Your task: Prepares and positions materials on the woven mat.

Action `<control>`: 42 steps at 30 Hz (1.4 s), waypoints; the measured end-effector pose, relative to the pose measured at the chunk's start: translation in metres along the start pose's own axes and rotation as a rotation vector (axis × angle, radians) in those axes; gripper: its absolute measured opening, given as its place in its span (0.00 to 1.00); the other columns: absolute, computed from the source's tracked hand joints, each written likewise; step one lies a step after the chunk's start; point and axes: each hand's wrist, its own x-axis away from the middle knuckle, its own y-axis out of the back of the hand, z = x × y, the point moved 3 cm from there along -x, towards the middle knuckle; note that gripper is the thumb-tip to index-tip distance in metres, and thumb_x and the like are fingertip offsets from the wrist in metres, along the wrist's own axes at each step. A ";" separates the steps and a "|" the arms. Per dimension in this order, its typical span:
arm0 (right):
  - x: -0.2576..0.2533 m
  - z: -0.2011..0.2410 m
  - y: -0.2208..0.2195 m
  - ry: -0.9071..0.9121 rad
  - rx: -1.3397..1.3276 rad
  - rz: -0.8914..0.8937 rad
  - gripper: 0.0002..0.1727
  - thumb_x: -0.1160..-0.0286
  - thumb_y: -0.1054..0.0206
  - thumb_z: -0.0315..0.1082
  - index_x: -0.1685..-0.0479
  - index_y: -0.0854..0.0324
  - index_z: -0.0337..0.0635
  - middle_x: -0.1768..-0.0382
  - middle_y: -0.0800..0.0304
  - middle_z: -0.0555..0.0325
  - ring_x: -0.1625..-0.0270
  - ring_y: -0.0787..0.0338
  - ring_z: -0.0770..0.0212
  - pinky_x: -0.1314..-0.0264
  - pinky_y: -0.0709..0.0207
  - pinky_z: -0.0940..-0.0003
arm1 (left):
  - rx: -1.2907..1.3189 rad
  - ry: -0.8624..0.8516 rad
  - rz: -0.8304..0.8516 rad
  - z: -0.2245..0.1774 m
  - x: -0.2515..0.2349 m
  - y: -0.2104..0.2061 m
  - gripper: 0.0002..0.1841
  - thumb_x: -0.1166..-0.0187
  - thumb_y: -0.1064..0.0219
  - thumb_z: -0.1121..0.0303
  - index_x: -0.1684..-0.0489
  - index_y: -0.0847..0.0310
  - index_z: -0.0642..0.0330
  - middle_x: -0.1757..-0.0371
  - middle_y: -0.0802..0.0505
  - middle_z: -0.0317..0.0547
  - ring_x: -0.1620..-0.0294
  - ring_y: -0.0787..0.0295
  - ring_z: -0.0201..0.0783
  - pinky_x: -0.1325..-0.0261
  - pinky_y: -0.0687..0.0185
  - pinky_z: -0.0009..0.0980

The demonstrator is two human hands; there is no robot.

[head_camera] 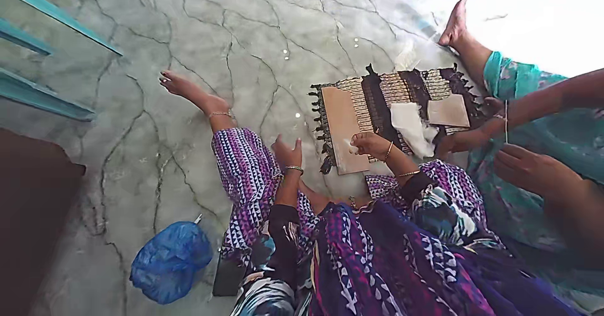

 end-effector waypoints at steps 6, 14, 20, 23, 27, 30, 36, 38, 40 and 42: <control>0.002 -0.018 -0.003 -0.001 0.102 0.177 0.14 0.14 0.44 0.23 0.73 0.24 0.43 0.83 0.23 0.72 0.80 0.24 0.77 0.71 0.28 0.81 | 0.335 -0.022 0.872 -0.031 0.052 -0.056 0.13 0.11 0.40 0.70 0.40 0.17 0.71 0.58 0.08 0.42 0.74 0.26 0.20 0.69 0.31 0.18; 0.005 -0.035 0.004 -0.023 0.105 0.153 0.08 0.13 0.39 0.30 0.62 0.19 0.42 0.76 0.14 0.71 0.79 0.25 0.81 0.74 0.34 0.84 | 0.452 0.100 0.654 -0.028 0.056 -0.067 0.04 0.17 0.34 0.77 0.60 0.16 0.70 0.70 0.11 0.38 0.78 0.26 0.20 0.72 0.31 0.18; -0.001 -0.040 0.012 0.060 0.056 0.069 0.13 0.16 0.40 0.23 0.73 0.19 0.41 0.83 0.18 0.73 0.83 0.31 0.82 0.77 0.38 0.84 | 0.504 0.144 0.569 -0.020 0.054 -0.069 0.03 0.17 0.34 0.79 0.59 0.17 0.70 0.69 0.11 0.39 0.76 0.24 0.22 0.71 0.30 0.18; -0.003 -0.038 0.022 0.052 0.074 0.077 0.14 0.13 0.41 0.26 0.70 0.17 0.40 0.82 0.16 0.73 0.84 0.32 0.83 0.77 0.38 0.85 | 0.486 0.144 0.587 -0.019 0.052 -0.070 0.04 0.16 0.36 0.78 0.59 0.16 0.70 0.67 0.09 0.40 0.76 0.25 0.21 0.71 0.31 0.18; -0.004 -0.041 0.022 0.066 0.104 0.122 0.13 0.15 0.40 0.25 0.71 0.17 0.40 0.80 0.16 0.72 0.82 0.30 0.82 0.75 0.36 0.84 | 0.452 0.160 0.708 -0.018 0.054 -0.076 0.12 0.08 0.43 0.68 0.44 0.19 0.68 0.62 0.09 0.39 0.76 0.25 0.20 0.73 0.33 0.18; -0.004 -0.039 0.020 0.083 0.149 0.126 0.12 0.16 0.39 0.25 0.71 0.16 0.39 0.81 0.16 0.72 0.82 0.30 0.82 0.75 0.37 0.83 | 0.443 0.156 0.666 -0.019 0.056 -0.079 0.07 0.12 0.38 0.73 0.54 0.16 0.69 0.69 0.09 0.37 0.78 0.25 0.20 0.72 0.31 0.17; -0.006 -0.037 0.034 0.081 0.167 0.073 0.13 0.14 0.39 0.27 0.70 0.15 0.38 0.85 0.25 0.72 0.85 0.37 0.80 0.80 0.44 0.82 | 0.419 0.145 0.604 -0.017 0.054 -0.079 0.06 0.17 0.33 0.78 0.65 0.16 0.69 0.73 0.11 0.36 0.77 0.24 0.21 0.70 0.28 0.18; -0.006 -0.037 0.033 0.077 0.176 0.068 0.13 0.14 0.39 0.27 0.70 0.15 0.38 0.85 0.25 0.72 0.84 0.36 0.80 0.79 0.43 0.82 | 0.414 0.151 0.603 -0.016 0.053 -0.080 0.06 0.17 0.33 0.77 0.65 0.16 0.69 0.73 0.11 0.37 0.77 0.24 0.21 0.70 0.28 0.18; -0.005 -0.036 0.030 0.072 0.187 0.062 0.13 0.14 0.39 0.27 0.70 0.15 0.38 0.84 0.23 0.71 0.83 0.34 0.79 0.77 0.41 0.82 | 0.403 0.146 0.611 -0.016 0.054 -0.080 0.06 0.16 0.34 0.76 0.63 0.16 0.69 0.72 0.10 0.38 0.77 0.24 0.21 0.70 0.29 0.18; -0.005 -0.036 0.030 0.079 0.189 0.059 0.13 0.14 0.39 0.27 0.71 0.15 0.38 0.83 0.21 0.72 0.83 0.33 0.80 0.76 0.40 0.82 | 0.398 0.148 0.642 -0.018 0.055 -0.079 0.09 0.11 0.39 0.71 0.50 0.17 0.70 0.67 0.10 0.39 0.76 0.24 0.22 0.71 0.31 0.18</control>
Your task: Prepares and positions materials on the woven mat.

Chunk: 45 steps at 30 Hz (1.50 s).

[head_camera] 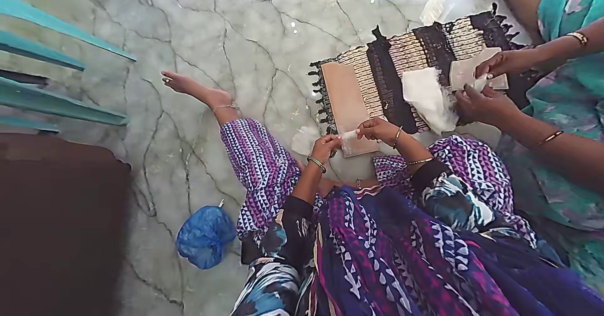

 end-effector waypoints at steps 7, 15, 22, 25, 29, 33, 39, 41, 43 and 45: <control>-0.002 0.000 -0.007 -0.008 0.028 0.043 0.12 0.15 0.38 0.26 0.68 0.14 0.35 0.81 0.19 0.70 0.82 0.32 0.81 0.75 0.39 0.82 | -0.034 -0.001 0.043 0.002 0.000 -0.007 0.08 0.13 0.36 0.72 0.52 0.15 0.70 0.68 0.10 0.39 0.80 0.29 0.19 0.75 0.35 0.17; 0.000 0.001 0.002 -0.032 0.017 -0.021 0.12 0.16 0.37 0.26 0.70 0.14 0.37 0.84 0.24 0.71 0.83 0.35 0.79 0.79 0.44 0.81 | -0.033 0.020 -0.038 0.000 0.001 -0.006 0.04 0.17 0.33 0.77 0.59 0.15 0.71 0.72 0.13 0.36 0.77 0.26 0.21 0.71 0.30 0.18; -0.005 -0.003 -0.004 0.004 0.044 -0.022 0.08 0.20 0.33 0.24 0.68 0.14 0.35 0.82 0.21 0.71 0.81 0.31 0.81 0.75 0.38 0.82 | 0.017 0.026 0.005 0.005 -0.001 -0.007 0.13 0.10 0.39 0.68 0.44 0.15 0.70 0.69 0.09 0.39 0.80 0.27 0.20 0.75 0.33 0.16; -0.005 -0.002 -0.005 -0.012 0.025 -0.032 0.07 0.19 0.34 0.24 0.66 0.15 0.34 0.80 0.19 0.69 0.81 0.31 0.81 0.75 0.38 0.82 | -0.031 0.017 0.025 0.003 -0.002 -0.008 0.07 0.13 0.37 0.74 0.53 0.16 0.71 0.71 0.11 0.38 0.79 0.28 0.20 0.73 0.33 0.18; -0.006 -0.003 -0.009 -0.042 0.030 -0.007 0.09 0.18 0.33 0.28 0.46 0.15 0.32 0.66 0.12 0.60 0.71 0.24 0.76 0.68 0.33 0.78 | -0.034 0.040 -0.002 0.002 -0.002 -0.006 0.05 0.16 0.35 0.77 0.60 0.16 0.71 0.73 0.14 0.38 0.78 0.27 0.22 0.71 0.31 0.19; -0.009 -0.008 -0.013 0.017 0.056 -0.052 0.03 0.23 0.31 0.24 0.61 0.14 0.32 0.75 0.15 0.65 0.75 0.26 0.78 0.69 0.32 0.79 | -0.034 0.046 -0.004 0.004 -0.002 -0.006 0.05 0.16 0.34 0.77 0.60 0.16 0.71 0.71 0.13 0.39 0.78 0.27 0.22 0.71 0.31 0.19; -0.006 -0.010 0.018 -0.042 -0.008 -0.342 0.08 0.16 0.35 0.28 0.54 0.16 0.29 0.68 0.16 0.57 0.71 0.26 0.71 0.64 0.30 0.71 | -0.007 0.048 -0.022 0.003 0.000 0.001 0.05 0.16 0.35 0.78 0.60 0.16 0.72 0.73 0.14 0.39 0.78 0.27 0.23 0.71 0.30 0.19; -0.005 -0.011 0.032 -0.061 -0.093 -0.474 0.10 0.15 0.35 0.30 0.49 0.17 0.30 0.63 0.16 0.55 0.68 0.25 0.69 0.61 0.28 0.69 | 0.010 0.050 -0.034 0.003 0.000 0.005 0.05 0.16 0.35 0.78 0.61 0.16 0.71 0.74 0.13 0.38 0.79 0.25 0.23 0.72 0.29 0.19; -0.010 -0.007 0.035 -0.064 -0.110 -0.561 0.11 0.15 0.35 0.32 0.48 0.18 0.31 0.61 0.15 0.54 0.67 0.24 0.69 0.61 0.28 0.68 | 0.015 0.057 -0.042 0.002 0.000 0.007 0.05 0.16 0.35 0.78 0.57 0.15 0.72 0.73 0.13 0.38 0.78 0.25 0.23 0.71 0.29 0.20; -0.021 0.006 0.019 -0.029 -0.048 -0.552 0.12 0.15 0.35 0.31 0.48 0.16 0.29 0.58 0.13 0.49 0.65 0.22 0.65 0.58 0.27 0.64 | 0.001 0.078 -0.055 0.005 -0.001 0.009 0.05 0.16 0.35 0.78 0.56 0.15 0.73 0.72 0.14 0.39 0.78 0.27 0.23 0.72 0.31 0.19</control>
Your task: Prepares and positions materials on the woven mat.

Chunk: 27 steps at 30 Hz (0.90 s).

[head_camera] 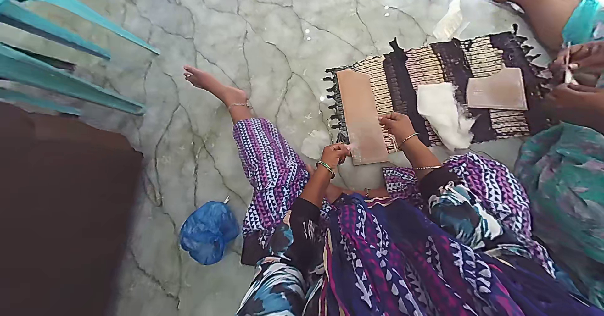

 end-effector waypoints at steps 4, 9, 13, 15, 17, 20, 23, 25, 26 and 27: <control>0.017 0.029 -0.078 0.251 0.123 0.233 0.14 0.14 0.35 0.33 0.46 0.16 0.28 0.53 0.09 0.37 0.56 0.12 0.50 0.47 0.19 0.50 | 0.002 0.089 0.006 0.011 -0.002 -0.002 0.07 0.16 0.35 0.76 0.52 0.16 0.74 0.69 0.15 0.40 0.77 0.29 0.24 0.70 0.31 0.21; 0.005 0.040 -0.159 0.385 0.477 0.432 0.17 0.18 0.31 0.40 0.45 0.10 0.34 0.49 0.08 0.33 0.43 0.10 0.33 0.38 0.24 0.29 | 0.017 0.182 0.015 0.029 -0.004 0.002 0.09 0.13 0.37 0.72 0.46 0.17 0.70 0.68 0.17 0.39 0.76 0.29 0.26 0.72 0.34 0.22; 0.015 0.065 -0.129 0.314 0.510 0.311 0.21 0.15 0.35 0.37 0.28 0.19 0.39 0.27 0.21 0.32 0.27 0.20 0.30 0.31 0.31 0.25 | 0.225 0.180 -0.065 0.032 -0.011 0.010 0.09 0.14 0.38 0.74 0.45 0.18 0.71 0.67 0.16 0.41 0.74 0.26 0.29 0.68 0.28 0.24; 0.003 0.058 -0.109 0.277 0.365 0.293 0.19 0.12 0.40 0.35 0.30 0.18 0.34 0.30 0.18 0.34 0.31 0.16 0.38 0.29 0.28 0.36 | 0.235 0.191 -0.080 0.028 -0.012 0.012 0.10 0.14 0.37 0.74 0.44 0.18 0.71 0.63 0.15 0.44 0.72 0.26 0.30 0.66 0.26 0.26; 0.000 0.045 -0.085 0.238 0.325 0.364 0.19 0.08 0.44 0.34 0.35 0.18 0.27 0.38 0.13 0.32 0.38 0.14 0.42 0.30 0.27 0.45 | 0.220 0.170 -0.069 0.023 -0.013 0.009 0.10 0.13 0.37 0.73 0.45 0.18 0.71 0.65 0.15 0.42 0.75 0.27 0.28 0.70 0.30 0.24; 0.014 0.020 -0.060 0.105 0.369 0.536 0.20 0.09 0.41 0.35 0.33 0.20 0.26 0.42 0.12 0.34 0.45 0.13 0.50 0.34 0.25 0.55 | 0.182 0.095 -0.024 0.018 -0.014 -0.001 0.07 0.14 0.36 0.74 0.51 0.17 0.70 0.69 0.15 0.39 0.78 0.29 0.25 0.73 0.32 0.21; 0.032 0.006 -0.053 0.026 0.304 0.565 0.17 0.18 0.33 0.28 0.37 0.19 0.25 0.51 0.11 0.43 0.55 0.17 0.63 0.43 0.24 0.67 | 0.105 0.035 0.013 0.014 -0.010 -0.010 0.05 0.17 0.32 0.76 0.53 0.16 0.71 0.69 0.15 0.39 0.77 0.29 0.24 0.70 0.32 0.22; 0.035 0.001 -0.051 0.041 0.257 0.525 0.11 0.22 0.30 0.25 0.48 0.15 0.25 0.60 0.11 0.50 0.62 0.19 0.69 0.50 0.24 0.70 | 0.072 0.013 0.021 0.010 -0.005 -0.014 0.04 0.20 0.31 0.78 0.55 0.15 0.71 0.69 0.14 0.39 0.76 0.29 0.24 0.69 0.32 0.21; 0.034 -0.002 -0.050 0.048 0.238 0.503 0.08 0.23 0.30 0.24 0.53 0.15 0.25 0.65 0.13 0.53 0.65 0.21 0.70 0.53 0.25 0.71 | 0.061 0.007 0.025 0.008 -0.003 -0.015 0.05 0.20 0.31 0.78 0.53 0.15 0.71 0.68 0.14 0.40 0.75 0.28 0.24 0.69 0.31 0.21; 0.031 -0.004 -0.049 0.051 0.224 0.483 0.06 0.23 0.30 0.23 0.56 0.15 0.26 0.68 0.14 0.55 0.67 0.23 0.72 0.55 0.26 0.72 | 0.053 0.003 0.026 0.008 -0.002 -0.015 0.06 0.20 0.31 0.78 0.51 0.16 0.72 0.67 0.13 0.40 0.75 0.28 0.23 0.69 0.31 0.21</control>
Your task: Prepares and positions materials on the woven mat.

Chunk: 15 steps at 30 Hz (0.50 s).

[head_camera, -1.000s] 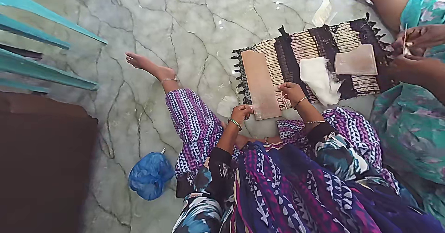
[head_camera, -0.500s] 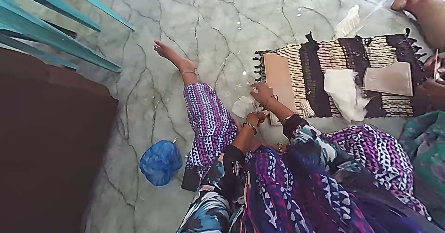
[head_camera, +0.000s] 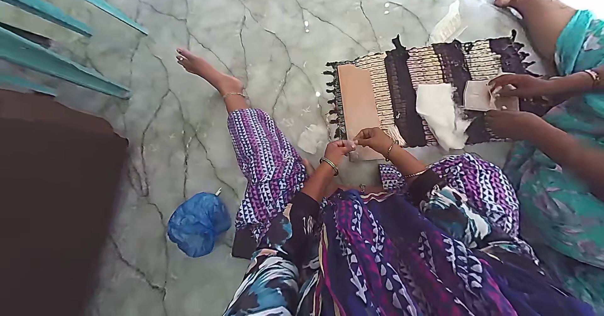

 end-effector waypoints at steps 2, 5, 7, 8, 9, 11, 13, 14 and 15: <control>-0.001 -0.003 0.006 0.002 -0.022 -0.016 0.04 0.23 0.31 0.22 0.58 0.15 0.27 0.70 0.15 0.58 0.69 0.24 0.74 0.58 0.28 0.74 | 0.003 -0.011 -0.019 0.001 -0.001 0.002 0.07 0.20 0.31 0.78 0.50 0.15 0.73 0.67 0.11 0.41 0.75 0.26 0.23 0.69 0.30 0.21; -0.002 -0.009 0.014 0.025 -0.069 -0.019 0.03 0.23 0.31 0.22 0.59 0.14 0.30 0.73 0.14 0.61 0.73 0.24 0.76 0.65 0.29 0.76 | 0.033 0.002 -0.051 0.003 -0.002 0.005 0.07 0.19 0.32 0.78 0.50 0.15 0.73 0.66 0.11 0.43 0.76 0.27 0.25 0.69 0.30 0.21; -0.002 -0.010 0.015 0.011 -0.101 0.014 0.05 0.22 0.31 0.23 0.54 0.14 0.30 0.70 0.13 0.60 0.71 0.22 0.75 0.66 0.29 0.76 | 0.038 0.019 -0.058 0.002 -0.003 0.003 0.07 0.18 0.33 0.78 0.49 0.16 0.73 0.65 0.11 0.44 0.75 0.26 0.25 0.69 0.30 0.22; -0.003 -0.011 0.014 0.001 -0.104 0.018 0.05 0.23 0.31 0.22 0.54 0.14 0.30 0.70 0.13 0.60 0.71 0.22 0.75 0.66 0.29 0.76 | 0.043 0.027 -0.059 0.002 -0.003 0.002 0.07 0.18 0.33 0.78 0.48 0.16 0.73 0.65 0.12 0.44 0.75 0.27 0.26 0.69 0.30 0.22; -0.003 -0.012 0.014 -0.015 -0.098 0.012 0.04 0.23 0.31 0.21 0.55 0.15 0.30 0.71 0.13 0.61 0.72 0.23 0.75 0.65 0.29 0.76 | 0.051 0.031 -0.060 0.003 -0.004 0.001 0.07 0.18 0.33 0.78 0.49 0.16 0.72 0.66 0.12 0.43 0.76 0.27 0.25 0.70 0.31 0.22; -0.005 -0.015 0.015 -0.025 -0.086 -0.016 0.02 0.24 0.31 0.20 0.58 0.15 0.29 0.74 0.15 0.61 0.74 0.25 0.75 0.66 0.30 0.76 | 0.069 0.031 -0.064 0.005 -0.007 0.000 0.05 0.19 0.32 0.79 0.52 0.15 0.72 0.68 0.12 0.42 0.78 0.28 0.24 0.72 0.32 0.20; -0.009 -0.018 0.023 -0.014 -0.089 -0.041 0.01 0.25 0.31 0.20 0.60 0.15 0.30 0.75 0.16 0.63 0.75 0.25 0.76 0.67 0.31 0.76 | 0.067 0.034 -0.064 0.005 -0.011 -0.001 0.05 0.19 0.32 0.79 0.52 0.14 0.72 0.70 0.13 0.41 0.79 0.29 0.24 0.73 0.33 0.20; -0.012 -0.018 0.026 -0.006 -0.092 -0.042 0.01 0.25 0.31 0.20 0.60 0.15 0.31 0.75 0.15 0.64 0.74 0.24 0.76 0.66 0.30 0.77 | 0.067 0.039 -0.069 0.005 -0.012 -0.001 0.06 0.19 0.32 0.79 0.52 0.14 0.72 0.70 0.13 0.41 0.79 0.29 0.24 0.73 0.33 0.20; -0.014 -0.018 0.028 0.004 -0.093 -0.045 0.01 0.25 0.31 0.20 0.61 0.15 0.30 0.75 0.15 0.64 0.74 0.24 0.76 0.66 0.29 0.77 | 0.061 0.041 -0.074 0.004 -0.013 -0.001 0.06 0.19 0.32 0.79 0.51 0.15 0.71 0.69 0.13 0.41 0.78 0.28 0.24 0.72 0.32 0.21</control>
